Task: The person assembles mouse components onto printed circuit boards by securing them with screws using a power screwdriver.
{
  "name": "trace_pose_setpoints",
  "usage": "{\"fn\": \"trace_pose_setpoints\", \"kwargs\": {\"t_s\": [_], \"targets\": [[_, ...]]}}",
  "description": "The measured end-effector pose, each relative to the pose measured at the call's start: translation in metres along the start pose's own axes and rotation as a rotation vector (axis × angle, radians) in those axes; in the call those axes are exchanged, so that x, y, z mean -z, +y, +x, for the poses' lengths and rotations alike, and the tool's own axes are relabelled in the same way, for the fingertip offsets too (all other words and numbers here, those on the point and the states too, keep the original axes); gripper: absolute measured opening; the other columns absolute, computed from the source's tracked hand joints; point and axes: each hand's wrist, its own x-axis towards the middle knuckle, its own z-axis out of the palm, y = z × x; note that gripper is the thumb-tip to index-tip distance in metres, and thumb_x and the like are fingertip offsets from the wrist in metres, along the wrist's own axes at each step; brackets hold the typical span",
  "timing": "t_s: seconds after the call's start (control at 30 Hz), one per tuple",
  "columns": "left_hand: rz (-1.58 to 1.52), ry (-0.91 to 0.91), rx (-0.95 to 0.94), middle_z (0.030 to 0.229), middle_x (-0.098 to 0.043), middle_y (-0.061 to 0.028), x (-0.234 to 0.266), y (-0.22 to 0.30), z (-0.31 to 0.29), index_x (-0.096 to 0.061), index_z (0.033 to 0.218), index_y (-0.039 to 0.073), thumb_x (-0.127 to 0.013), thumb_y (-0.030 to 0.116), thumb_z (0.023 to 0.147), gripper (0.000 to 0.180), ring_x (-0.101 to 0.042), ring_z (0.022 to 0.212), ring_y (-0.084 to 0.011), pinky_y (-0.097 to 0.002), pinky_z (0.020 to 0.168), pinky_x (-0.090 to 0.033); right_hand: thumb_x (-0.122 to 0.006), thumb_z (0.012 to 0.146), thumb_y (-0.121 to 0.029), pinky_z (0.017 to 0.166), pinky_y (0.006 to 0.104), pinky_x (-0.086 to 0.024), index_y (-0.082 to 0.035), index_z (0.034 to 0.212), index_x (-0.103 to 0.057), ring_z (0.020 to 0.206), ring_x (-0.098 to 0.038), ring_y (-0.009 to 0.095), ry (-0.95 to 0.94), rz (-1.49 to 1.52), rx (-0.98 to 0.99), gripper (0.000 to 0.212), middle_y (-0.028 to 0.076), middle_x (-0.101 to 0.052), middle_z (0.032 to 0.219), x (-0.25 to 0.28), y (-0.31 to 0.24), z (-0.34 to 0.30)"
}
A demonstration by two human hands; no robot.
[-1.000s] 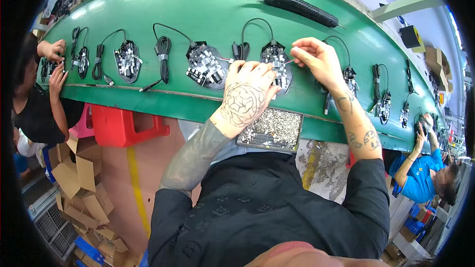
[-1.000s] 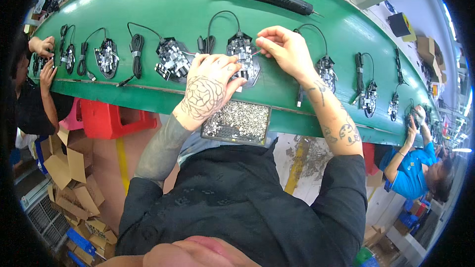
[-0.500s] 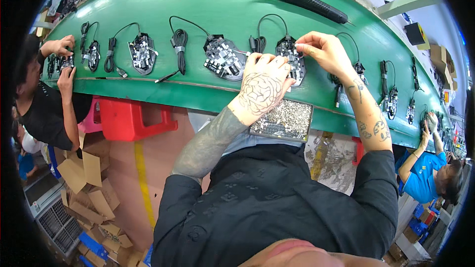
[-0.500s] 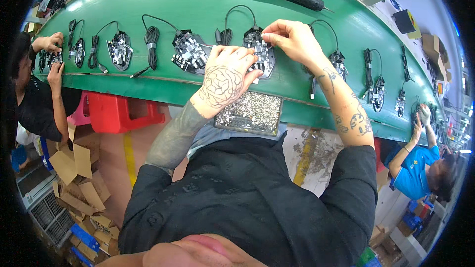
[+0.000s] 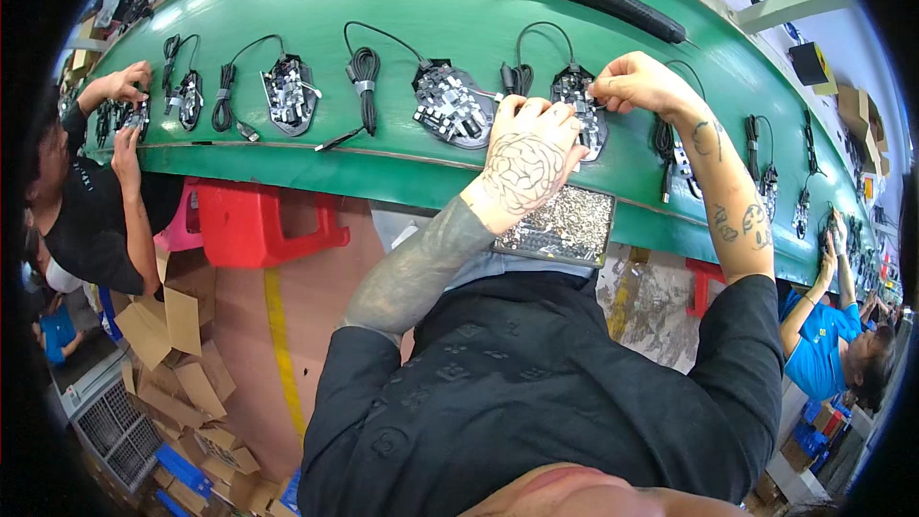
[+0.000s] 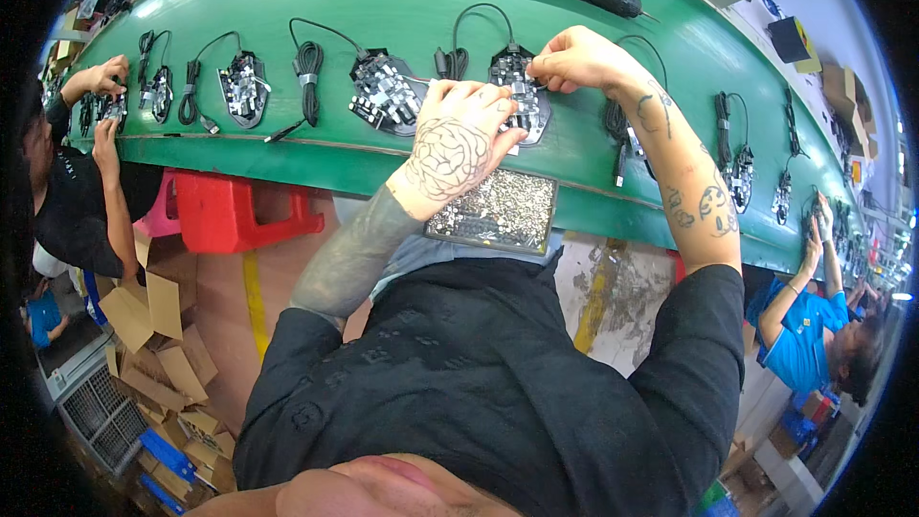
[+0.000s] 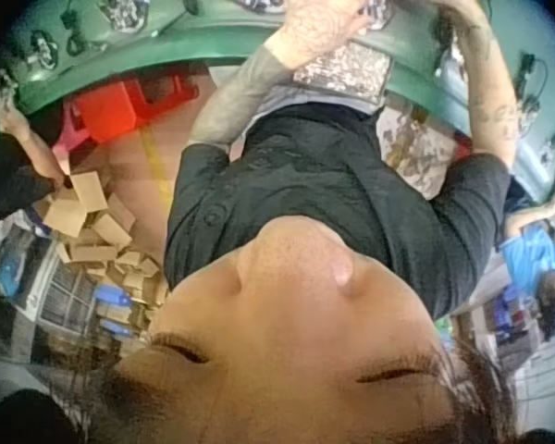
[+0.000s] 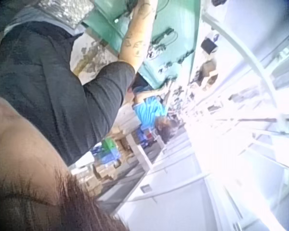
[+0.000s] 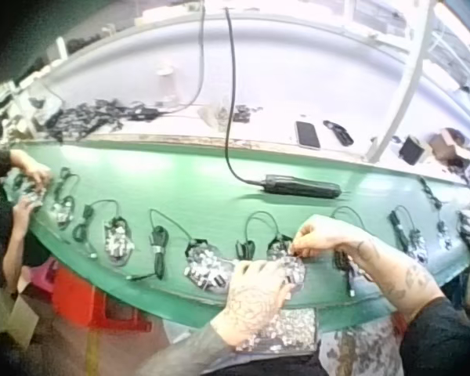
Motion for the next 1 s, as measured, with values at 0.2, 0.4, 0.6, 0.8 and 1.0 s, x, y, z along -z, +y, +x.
{"fn": "trace_pose_setpoints", "kwargs": {"t_s": [0.2,0.4,0.6,0.8,1.0], "targets": [[0.006,0.015,0.001,0.111,-0.067,-0.0041,0.004,-0.001,0.001,-0.068,0.100,0.009,-0.074,0.033,0.079,0.032,-0.061,0.102,-0.0215,-0.0431,0.093,-0.040,-0.071,0.083,-0.028,0.057,0.0257,-0.048,-0.004,0.078,-0.070,0.063,-0.059,0.009,0.013,0.017,0.022,0.024,0.002,-0.066,0.070,-0.001,-0.004,0.007],[0.040,-0.140,0.043,0.095,-0.063,-0.0038,-0.002,0.012,0.008,-0.070,0.085,0.012,-0.069,0.038,0.078,0.027,-0.061,0.097,-0.0236,-0.0423,0.088,-0.042,-0.070,0.082,-0.022,0.050,0.0278,-0.039,0.000,0.070,-0.066,0.055,-0.048,0.008,0.201,-0.024,0.203,0.026,-0.001,-0.055,0.058,-0.010,0.027,-0.004],[0.000,-0.031,0.025,0.102,-0.063,-0.0062,-0.020,0.013,-0.001,-0.069,0.092,0.009,-0.069,0.040,0.078,0.034,-0.056,0.100,-0.0247,-0.0407,0.091,-0.040,-0.071,0.088,-0.016,0.059,0.0236,-0.046,0.002,0.083,-0.066,0.062,-0.057,0.009,0.215,0.055,0.191,0.019,0.002,-0.064,0.070,-0.017,0.037,-0.007],[0.015,-0.065,0.022,0.100,-0.061,-0.0052,-0.019,0.011,0.005,-0.068,0.094,0.010,-0.068,0.038,0.081,0.030,-0.055,0.100,-0.0241,-0.0394,0.089,-0.040,-0.071,0.088,-0.017,0.058,0.0260,-0.048,0.003,0.083,-0.066,0.061,-0.059,0.009,0.262,0.072,0.150,0.021,0.004,-0.065,0.069,-0.016,0.039,-0.007],[-0.001,-0.116,0.017,0.100,-0.061,-0.0048,-0.017,0.010,0.009,-0.069,0.095,0.012,-0.067,0.038,0.082,0.029,-0.056,0.101,-0.0241,-0.0393,0.089,-0.039,-0.073,0.085,-0.017,0.054,0.0261,-0.050,0.002,0.079,-0.064,0.058,-0.059,0.011,0.175,0.010,0.041,0.022,0.004,-0.064,0.068,-0.001,0.025,0.000]]}}
